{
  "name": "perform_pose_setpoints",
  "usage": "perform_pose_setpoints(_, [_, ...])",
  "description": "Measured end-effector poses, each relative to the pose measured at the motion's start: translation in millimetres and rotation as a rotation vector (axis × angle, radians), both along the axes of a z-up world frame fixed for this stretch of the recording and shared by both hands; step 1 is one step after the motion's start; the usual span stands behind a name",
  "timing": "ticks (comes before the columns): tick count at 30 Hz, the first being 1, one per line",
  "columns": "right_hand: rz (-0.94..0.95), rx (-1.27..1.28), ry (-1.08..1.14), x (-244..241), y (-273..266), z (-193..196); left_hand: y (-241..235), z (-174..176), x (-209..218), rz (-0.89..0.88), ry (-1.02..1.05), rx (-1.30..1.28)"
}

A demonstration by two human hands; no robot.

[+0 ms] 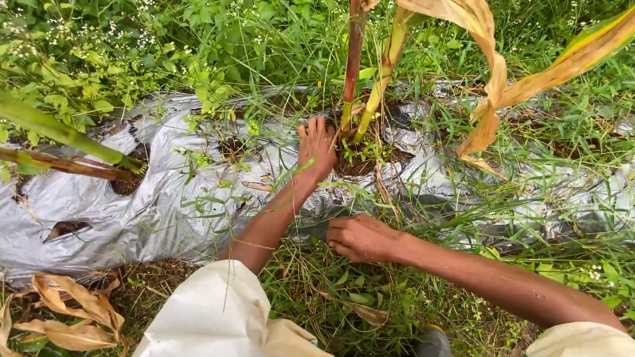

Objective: Clearing weeds from the base of corn plants and tying the stalks together using dried corn leaves.

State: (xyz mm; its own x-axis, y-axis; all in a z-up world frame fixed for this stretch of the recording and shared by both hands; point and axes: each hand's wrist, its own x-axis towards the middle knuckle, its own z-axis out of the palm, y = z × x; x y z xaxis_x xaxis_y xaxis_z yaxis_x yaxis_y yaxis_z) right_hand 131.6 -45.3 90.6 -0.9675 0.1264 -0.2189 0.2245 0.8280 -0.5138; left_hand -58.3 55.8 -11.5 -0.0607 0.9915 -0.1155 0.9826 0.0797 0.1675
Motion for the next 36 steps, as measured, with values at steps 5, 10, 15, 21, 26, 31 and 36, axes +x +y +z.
perform_pose_setpoints(5, [-0.047,-0.118,0.0,1,7,-43,-1,-5,-10,-0.1,-0.063,0.138])
perform_pose_setpoints(10, [-0.131,-0.062,0.017,1,13,-23,25,-29,-20,-0.049,-0.147,0.042])
perform_pose_setpoints(15, [-0.221,-0.122,-0.029,-5,19,-25,24,-21,-23,-0.071,-0.326,0.094])
perform_pose_setpoints(21, [-0.405,-0.132,-0.064,2,21,-21,20,-28,-23,-0.126,-0.307,0.118])
perform_pose_setpoints(26, [-0.407,0.058,-0.258,-30,-4,54,-4,4,-22,-0.163,-0.177,0.272])
perform_pose_setpoints(31, [-0.365,0.135,-0.346,-22,6,24,-6,-25,-25,-0.166,-0.08,0.429])
perform_pose_setpoints(36, [-0.376,0.056,-0.239,-15,33,1,-26,8,-24,-0.193,-0.122,0.208])
